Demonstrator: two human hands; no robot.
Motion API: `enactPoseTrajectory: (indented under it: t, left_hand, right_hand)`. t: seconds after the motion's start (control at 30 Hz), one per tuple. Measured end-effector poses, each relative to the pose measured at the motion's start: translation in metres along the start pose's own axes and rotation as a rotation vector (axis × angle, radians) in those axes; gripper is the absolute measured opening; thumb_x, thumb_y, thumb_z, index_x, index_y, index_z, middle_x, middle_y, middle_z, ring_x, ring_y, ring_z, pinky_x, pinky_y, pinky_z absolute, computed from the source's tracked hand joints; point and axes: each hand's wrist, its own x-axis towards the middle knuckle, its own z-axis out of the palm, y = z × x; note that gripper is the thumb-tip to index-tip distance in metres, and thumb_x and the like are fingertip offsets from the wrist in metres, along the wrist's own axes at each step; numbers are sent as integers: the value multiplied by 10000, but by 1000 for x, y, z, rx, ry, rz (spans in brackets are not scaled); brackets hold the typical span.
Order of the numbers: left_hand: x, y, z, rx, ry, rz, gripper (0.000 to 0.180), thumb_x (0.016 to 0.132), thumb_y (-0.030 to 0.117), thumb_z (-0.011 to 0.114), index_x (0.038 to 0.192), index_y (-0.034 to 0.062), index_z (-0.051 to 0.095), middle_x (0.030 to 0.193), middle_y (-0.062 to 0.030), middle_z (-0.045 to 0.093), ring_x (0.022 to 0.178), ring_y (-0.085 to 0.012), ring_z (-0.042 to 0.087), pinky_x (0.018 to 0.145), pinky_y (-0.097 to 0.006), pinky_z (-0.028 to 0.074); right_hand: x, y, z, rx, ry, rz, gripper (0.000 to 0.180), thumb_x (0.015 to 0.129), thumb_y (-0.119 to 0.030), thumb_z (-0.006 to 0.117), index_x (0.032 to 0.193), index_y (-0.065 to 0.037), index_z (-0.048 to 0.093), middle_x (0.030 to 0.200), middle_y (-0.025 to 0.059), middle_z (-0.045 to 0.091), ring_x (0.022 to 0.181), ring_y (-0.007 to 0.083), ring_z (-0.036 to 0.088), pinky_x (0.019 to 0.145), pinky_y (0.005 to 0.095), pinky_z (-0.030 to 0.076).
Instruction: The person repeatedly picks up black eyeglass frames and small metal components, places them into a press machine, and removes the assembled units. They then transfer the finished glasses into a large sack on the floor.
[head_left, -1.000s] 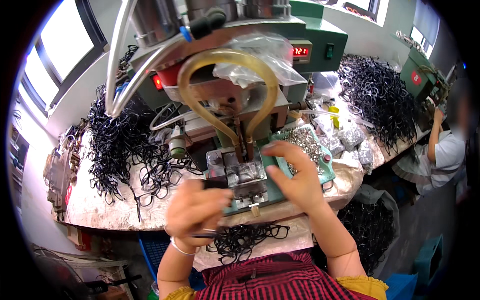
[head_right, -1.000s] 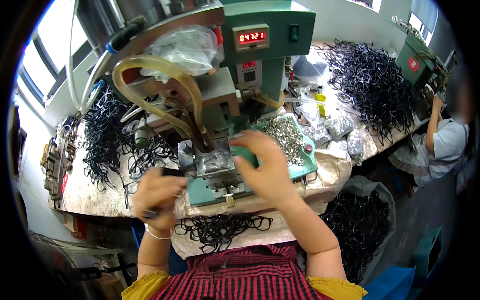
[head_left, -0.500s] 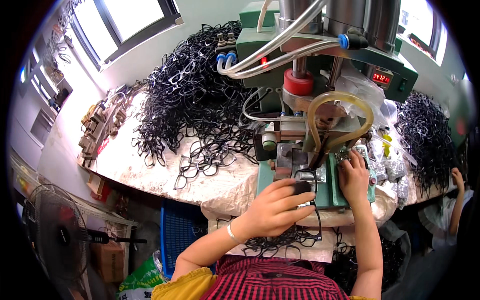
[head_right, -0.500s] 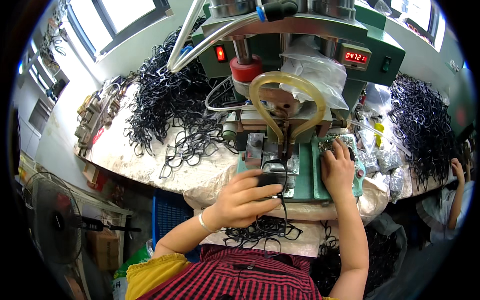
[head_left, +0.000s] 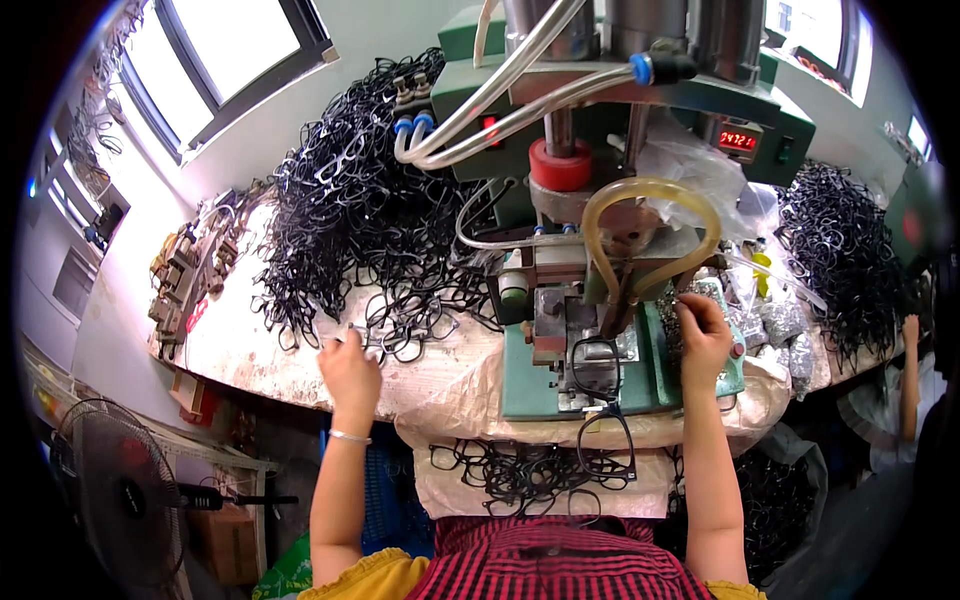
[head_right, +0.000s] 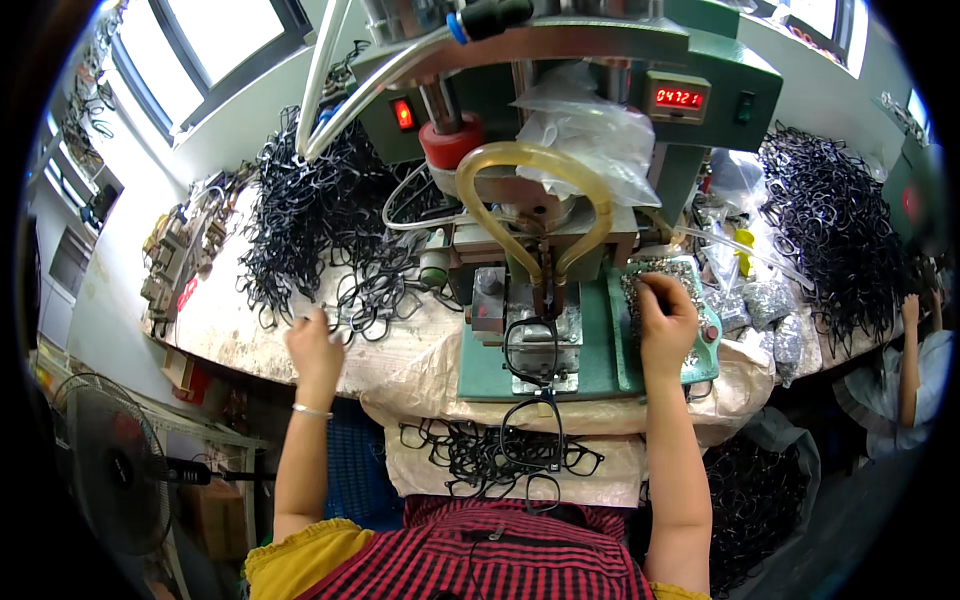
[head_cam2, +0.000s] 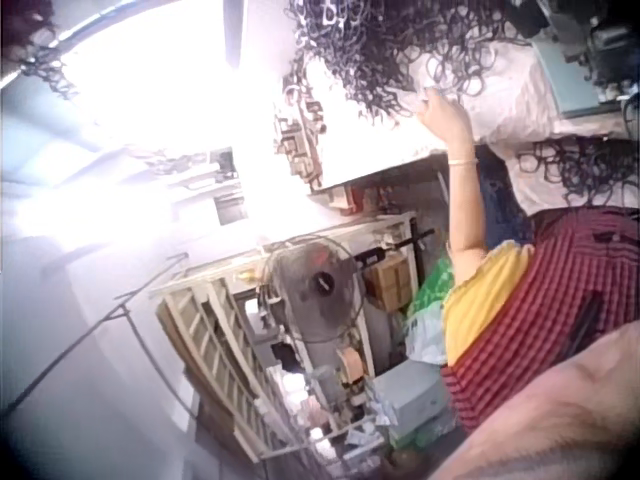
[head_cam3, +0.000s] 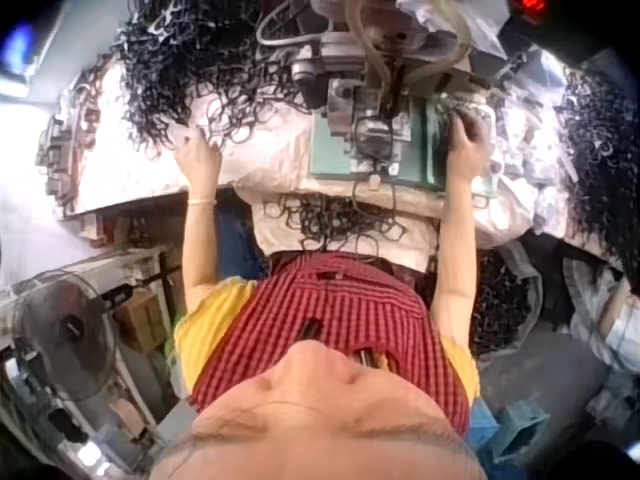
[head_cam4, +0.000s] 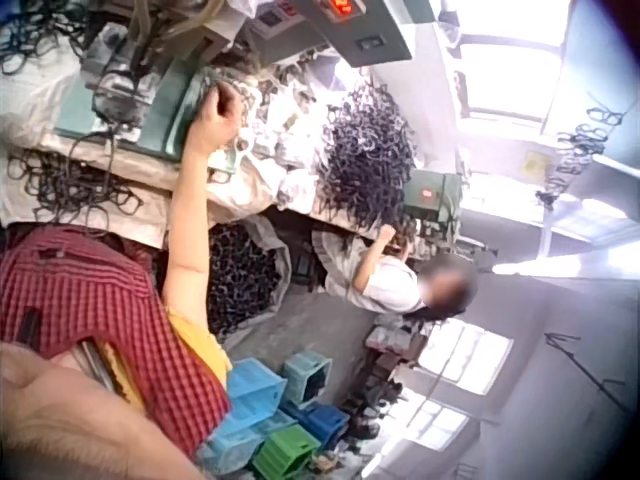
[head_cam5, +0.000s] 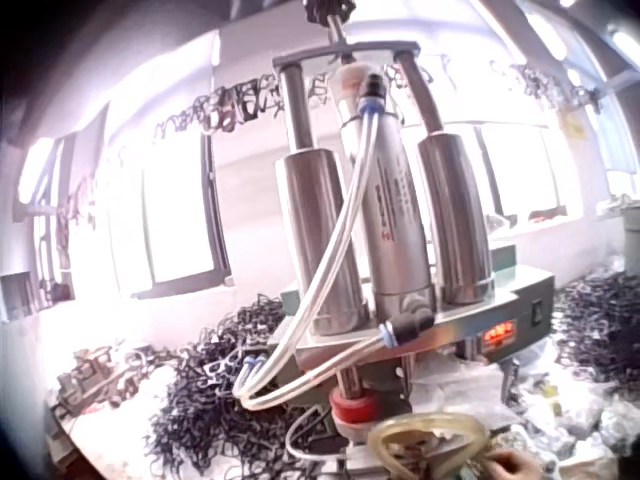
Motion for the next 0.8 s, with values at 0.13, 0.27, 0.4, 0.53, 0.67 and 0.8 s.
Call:
enactPoseTrajectory:
  t: [0.13,0.27,0.4,0.53,0.67,0.8]
  left_hand:
    - [-28,7,49,-38,-51,119,275,708,10,630,976,32,572,702,-133,620,768,-333,604,702,-431,446]
    - [-39,35,-9,-515,-329,-29,252,762,-27,579,1003,42,544,655,-119,570,601,-351,581,591,-449,464]
    - [-55,30,-9,-674,-212,-79,263,750,-33,633,1000,44,614,825,-127,560,741,-308,579,682,-394,466]
    - [-51,37,11,-585,-279,90,227,728,-10,654,936,78,674,920,-131,552,873,-327,564,782,-400,469]
    - [-20,39,23,-481,-384,302,141,739,32,649,873,76,648,930,-140,566,928,-356,539,825,-428,465]
    - [-18,49,26,-521,-178,287,119,807,42,634,923,36,607,883,-145,589,904,-368,543,781,-439,459]
  right_hand:
    - [-10,-22,1,-68,-51,143,140,849,-8,695,986,10,721,883,35,697,816,104,624,758,237,482]
    - [-37,-32,-57,-529,93,-143,132,832,14,699,963,6,720,886,59,691,848,157,635,786,269,483]
    - [-65,-27,-102,-597,165,-113,124,824,36,694,943,4,709,904,73,682,865,180,634,807,287,482]
    - [-67,-52,-83,-426,58,-51,140,791,65,688,917,5,696,914,81,673,874,194,633,816,301,482]
    - [-35,-90,-16,-236,-227,-182,184,730,61,700,904,0,693,905,102,672,834,233,639,788,322,489]
    - [-24,-96,38,-21,-228,-112,240,742,18,709,973,7,646,874,75,654,830,184,633,778,287,484]
